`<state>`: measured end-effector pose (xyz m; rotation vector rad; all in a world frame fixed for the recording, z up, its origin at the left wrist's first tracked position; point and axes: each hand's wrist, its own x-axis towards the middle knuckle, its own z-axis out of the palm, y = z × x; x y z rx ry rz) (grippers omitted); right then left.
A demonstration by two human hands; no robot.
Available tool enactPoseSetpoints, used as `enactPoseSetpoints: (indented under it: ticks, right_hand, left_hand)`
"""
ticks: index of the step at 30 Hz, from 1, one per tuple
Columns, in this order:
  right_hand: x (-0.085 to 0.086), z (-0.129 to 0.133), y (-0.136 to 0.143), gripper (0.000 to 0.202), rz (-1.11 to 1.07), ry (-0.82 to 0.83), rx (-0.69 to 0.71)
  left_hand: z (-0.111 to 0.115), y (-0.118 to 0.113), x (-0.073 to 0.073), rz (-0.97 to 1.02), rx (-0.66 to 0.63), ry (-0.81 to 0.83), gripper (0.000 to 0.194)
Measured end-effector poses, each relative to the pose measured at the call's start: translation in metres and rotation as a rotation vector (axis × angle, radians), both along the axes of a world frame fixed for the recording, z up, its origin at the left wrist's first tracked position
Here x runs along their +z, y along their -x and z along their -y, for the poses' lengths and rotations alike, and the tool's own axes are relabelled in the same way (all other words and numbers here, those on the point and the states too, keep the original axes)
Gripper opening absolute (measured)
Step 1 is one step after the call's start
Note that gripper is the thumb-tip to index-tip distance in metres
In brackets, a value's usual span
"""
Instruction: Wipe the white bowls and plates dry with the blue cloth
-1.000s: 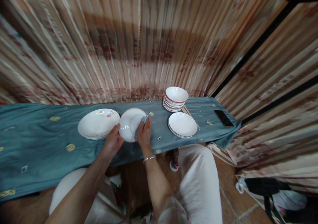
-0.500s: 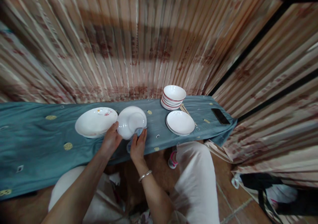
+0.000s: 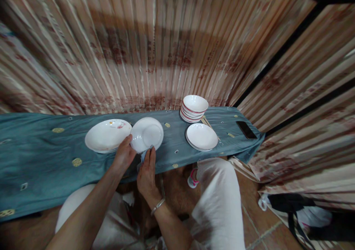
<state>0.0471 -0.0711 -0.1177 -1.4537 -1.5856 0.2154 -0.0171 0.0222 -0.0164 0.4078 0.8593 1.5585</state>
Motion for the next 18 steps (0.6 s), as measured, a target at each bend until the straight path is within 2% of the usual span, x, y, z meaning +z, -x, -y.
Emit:
enactPoseSetpoints:
  ticks: [8, 13, 18]
  right_hand:
    - [0.008, -0.005, -0.003, 0.082, 0.194, -0.111, -0.013]
    - [0.026, -0.014, -0.006, 0.077, 0.281, -0.137, 0.013]
    - [0.050, -0.034, -0.008, 0.066, 0.307, -0.119, 0.021]
  left_hand:
    - [0.001, 0.004, -0.002, -0.031, -0.013, 0.004, 0.015]
    - [0.001, 0.005, -0.005, -0.058, -0.040, 0.008, 0.013]
    - [0.004, 0.005, -0.007, -0.051, -0.049, -0.015, 0.015]
